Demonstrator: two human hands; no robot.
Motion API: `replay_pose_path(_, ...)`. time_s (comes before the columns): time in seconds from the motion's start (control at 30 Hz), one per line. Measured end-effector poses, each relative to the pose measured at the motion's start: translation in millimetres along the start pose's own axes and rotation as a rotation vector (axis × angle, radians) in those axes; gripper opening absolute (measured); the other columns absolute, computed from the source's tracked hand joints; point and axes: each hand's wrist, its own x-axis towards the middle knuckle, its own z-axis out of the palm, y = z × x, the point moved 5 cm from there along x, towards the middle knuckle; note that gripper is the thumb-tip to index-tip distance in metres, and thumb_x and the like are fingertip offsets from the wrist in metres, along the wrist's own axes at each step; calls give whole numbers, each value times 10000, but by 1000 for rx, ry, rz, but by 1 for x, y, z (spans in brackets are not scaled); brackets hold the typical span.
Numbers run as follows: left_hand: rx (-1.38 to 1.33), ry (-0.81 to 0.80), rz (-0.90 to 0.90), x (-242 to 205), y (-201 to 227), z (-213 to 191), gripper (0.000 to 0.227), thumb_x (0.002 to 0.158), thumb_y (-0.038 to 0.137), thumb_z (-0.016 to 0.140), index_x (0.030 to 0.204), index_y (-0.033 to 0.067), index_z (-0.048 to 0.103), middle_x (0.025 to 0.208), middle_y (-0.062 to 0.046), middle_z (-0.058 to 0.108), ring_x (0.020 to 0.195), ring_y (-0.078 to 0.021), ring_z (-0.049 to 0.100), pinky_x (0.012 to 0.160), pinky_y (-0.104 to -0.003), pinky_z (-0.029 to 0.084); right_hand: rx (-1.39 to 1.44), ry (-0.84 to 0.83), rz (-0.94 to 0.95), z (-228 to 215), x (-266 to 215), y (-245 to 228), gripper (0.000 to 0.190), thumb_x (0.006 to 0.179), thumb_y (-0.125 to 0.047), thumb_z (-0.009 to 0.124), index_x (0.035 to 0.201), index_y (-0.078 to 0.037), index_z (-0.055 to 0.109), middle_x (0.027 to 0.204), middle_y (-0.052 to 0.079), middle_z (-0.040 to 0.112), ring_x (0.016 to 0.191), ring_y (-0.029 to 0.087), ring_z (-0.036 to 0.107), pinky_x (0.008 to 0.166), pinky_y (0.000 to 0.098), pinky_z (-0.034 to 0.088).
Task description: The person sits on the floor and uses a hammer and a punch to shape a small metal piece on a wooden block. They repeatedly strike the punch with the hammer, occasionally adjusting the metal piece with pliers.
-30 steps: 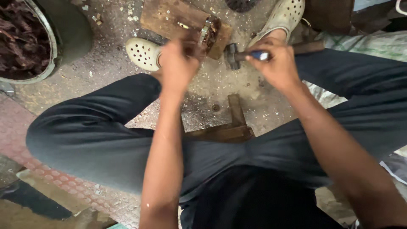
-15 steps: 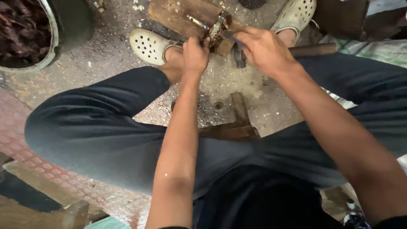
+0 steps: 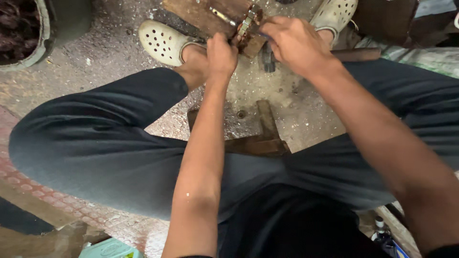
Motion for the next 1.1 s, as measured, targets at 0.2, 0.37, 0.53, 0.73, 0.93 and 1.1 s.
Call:
replay_pose_path(0.2, -13, 16, 109, 0, 5, 0, 265, 872, 228, 735, 1005, -1, 719, 1045, -273, 691, 1031, -488, 613, 918, -541, 482, -55, -149, -13, -2, 12, -11, 372, 791, 71, 600, 1139, 4, 714, 1152, 177, 703, 957, 400, 712, 874, 464, 578)
replay_pose_path(0.37, -29, 28, 112, -5, 5, -4, 253, 886, 227, 736, 1012, 8, 737, 1044, -251, 701, 1024, -479, 623, 915, -532, 495, -187, -201, -67, -4, 24, -19, 259, 811, 23, 628, 1050, 2, 724, 1190, 189, 720, 942, 413, 714, 829, 486, 568)
replay_pose_path(0.53, -33, 41, 89, -3, 9, -7, 303, 864, 247, 773, 966, -34, 722, 980, -282, 689, 958, -498, 630, 860, -542, 499, -233, -352, 38, -5, 35, -7, 230, 923, -9, 636, 1131, -10, 732, 1010, 254, 712, 942, 421, 714, 847, 484, 570)
replay_pose_path(0.73, -87, -7, 30, -5, 10, -9, 421, 855, 353, 802, 948, -43, 695, 953, -290, 698, 941, -500, 642, 831, -551, 511, -48, -274, 185, 2, 43, 12, 283, 900, -205, 760, 1110, -14, 753, 1012, 329, 659, 948, 495, 657, 835, 542, 528)
replay_pose_path(0.93, -53, 7, 8, -9, 14, -11, 483, 865, 417, 797, 903, -49, 676, 920, -306, 691, 921, -513, 649, 805, -566, 511, -4, -51, 411, 32, 28, 31, 350, 889, -282, 827, 1020, 33, 747, 1028, 363, 629, 977, 520, 620, 890, 537, 507)
replay_pose_path(1.1, -80, 26, -7, -7, 18, -18, 492, 835, 419, 807, 902, -50, 672, 915, -313, 684, 901, -520, 644, 781, -568, 505, 109, 141, 516, 31, 15, 40, 308, 841, -229, 851, 1012, 12, 767, 1000, 347, 658, 1014, 507, 610, 903, 526, 497)
